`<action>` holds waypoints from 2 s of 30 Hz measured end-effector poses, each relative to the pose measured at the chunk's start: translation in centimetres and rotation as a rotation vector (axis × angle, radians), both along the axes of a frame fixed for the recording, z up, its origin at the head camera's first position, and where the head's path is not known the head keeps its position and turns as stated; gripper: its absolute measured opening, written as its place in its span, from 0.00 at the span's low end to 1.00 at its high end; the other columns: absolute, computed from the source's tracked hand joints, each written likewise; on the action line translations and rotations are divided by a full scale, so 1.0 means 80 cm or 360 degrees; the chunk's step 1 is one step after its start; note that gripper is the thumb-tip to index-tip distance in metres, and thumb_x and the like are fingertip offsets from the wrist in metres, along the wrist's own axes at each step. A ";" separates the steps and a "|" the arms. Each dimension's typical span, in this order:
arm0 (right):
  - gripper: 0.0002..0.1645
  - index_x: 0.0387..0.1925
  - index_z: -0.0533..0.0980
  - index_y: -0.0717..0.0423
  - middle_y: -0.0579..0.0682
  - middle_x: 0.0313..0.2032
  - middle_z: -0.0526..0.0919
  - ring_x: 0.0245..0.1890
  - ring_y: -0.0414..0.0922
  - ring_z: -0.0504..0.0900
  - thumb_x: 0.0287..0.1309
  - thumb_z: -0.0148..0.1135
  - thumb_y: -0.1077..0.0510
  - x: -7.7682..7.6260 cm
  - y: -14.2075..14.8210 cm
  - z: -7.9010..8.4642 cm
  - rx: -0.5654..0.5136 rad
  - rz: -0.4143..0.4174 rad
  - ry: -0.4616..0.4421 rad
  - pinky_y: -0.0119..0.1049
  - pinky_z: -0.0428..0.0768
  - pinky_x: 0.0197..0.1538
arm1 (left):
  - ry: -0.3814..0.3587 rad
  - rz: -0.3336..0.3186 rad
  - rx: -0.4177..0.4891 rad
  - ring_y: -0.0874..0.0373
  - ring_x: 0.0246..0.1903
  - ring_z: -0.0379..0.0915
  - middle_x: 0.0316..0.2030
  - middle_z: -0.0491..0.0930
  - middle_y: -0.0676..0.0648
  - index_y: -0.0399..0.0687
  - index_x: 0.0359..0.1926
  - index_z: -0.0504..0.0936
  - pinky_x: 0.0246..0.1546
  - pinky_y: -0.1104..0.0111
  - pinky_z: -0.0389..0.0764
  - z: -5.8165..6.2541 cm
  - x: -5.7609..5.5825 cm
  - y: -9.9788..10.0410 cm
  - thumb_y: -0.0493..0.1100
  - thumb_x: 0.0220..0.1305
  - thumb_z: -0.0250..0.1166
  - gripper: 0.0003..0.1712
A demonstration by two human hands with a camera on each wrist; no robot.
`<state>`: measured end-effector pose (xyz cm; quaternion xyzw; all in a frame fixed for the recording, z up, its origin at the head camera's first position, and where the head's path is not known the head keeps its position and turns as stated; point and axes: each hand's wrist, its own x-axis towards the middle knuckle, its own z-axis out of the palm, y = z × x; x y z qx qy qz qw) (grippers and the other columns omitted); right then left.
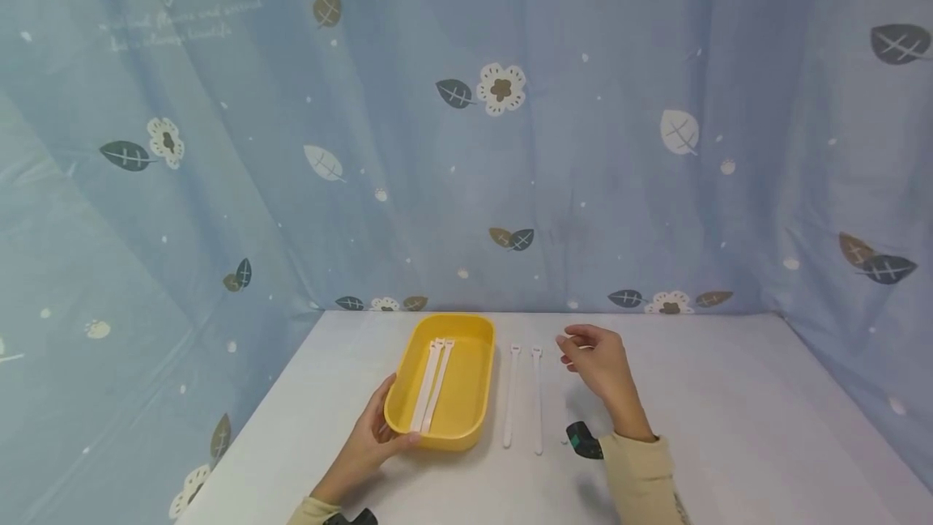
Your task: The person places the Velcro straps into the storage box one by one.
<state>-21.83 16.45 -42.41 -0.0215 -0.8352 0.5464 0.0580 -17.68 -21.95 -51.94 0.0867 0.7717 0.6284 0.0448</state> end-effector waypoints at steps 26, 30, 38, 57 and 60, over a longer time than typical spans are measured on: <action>0.27 0.59 0.75 0.76 0.63 0.40 0.86 0.33 0.46 0.87 0.69 0.65 0.57 -0.020 0.019 -0.052 0.0053 -0.0013 -0.0188 0.34 0.91 0.35 | -0.0066 0.0060 -0.0032 0.42 0.82 0.48 0.83 0.47 0.43 0.56 0.83 0.44 0.80 0.50 0.60 0.004 0.006 0.004 0.46 0.61 0.77 0.61; 0.27 0.57 0.75 0.76 0.62 0.38 0.86 0.31 0.45 0.86 0.68 0.65 0.57 -0.023 0.017 -0.063 0.0098 -0.0004 -0.0216 0.34 0.89 0.33 | -0.0040 0.0054 -0.0028 0.41 0.81 0.48 0.83 0.47 0.43 0.55 0.83 0.44 0.80 0.49 0.60 0.004 0.006 0.003 0.46 0.62 0.76 0.61; 0.26 0.55 0.75 0.77 0.60 0.35 0.84 0.28 0.42 0.82 0.66 0.66 0.57 -0.024 0.013 -0.074 0.0192 0.0014 -0.0258 0.33 0.85 0.31 | -0.0058 0.0031 0.0003 0.41 0.82 0.47 0.84 0.46 0.43 0.54 0.84 0.43 0.80 0.49 0.59 0.000 0.005 0.000 0.45 0.62 0.76 0.61; 0.28 0.54 0.74 0.77 0.62 0.36 0.84 0.28 0.44 0.82 0.62 0.70 0.59 -0.025 0.003 -0.081 0.0297 0.0042 -0.0349 0.35 0.87 0.32 | -0.0047 0.0023 0.0002 0.41 0.82 0.47 0.84 0.46 0.43 0.52 0.84 0.42 0.80 0.49 0.59 0.001 0.006 0.002 0.45 0.62 0.76 0.62; 0.28 0.54 0.74 0.77 0.62 0.36 0.85 0.28 0.44 0.82 0.61 0.70 0.59 -0.026 0.003 -0.083 0.0316 0.0035 -0.0352 0.35 0.86 0.32 | -0.0048 0.0021 0.0006 0.41 0.82 0.47 0.84 0.45 0.43 0.53 0.84 0.42 0.80 0.50 0.58 0.001 0.006 0.002 0.45 0.62 0.76 0.62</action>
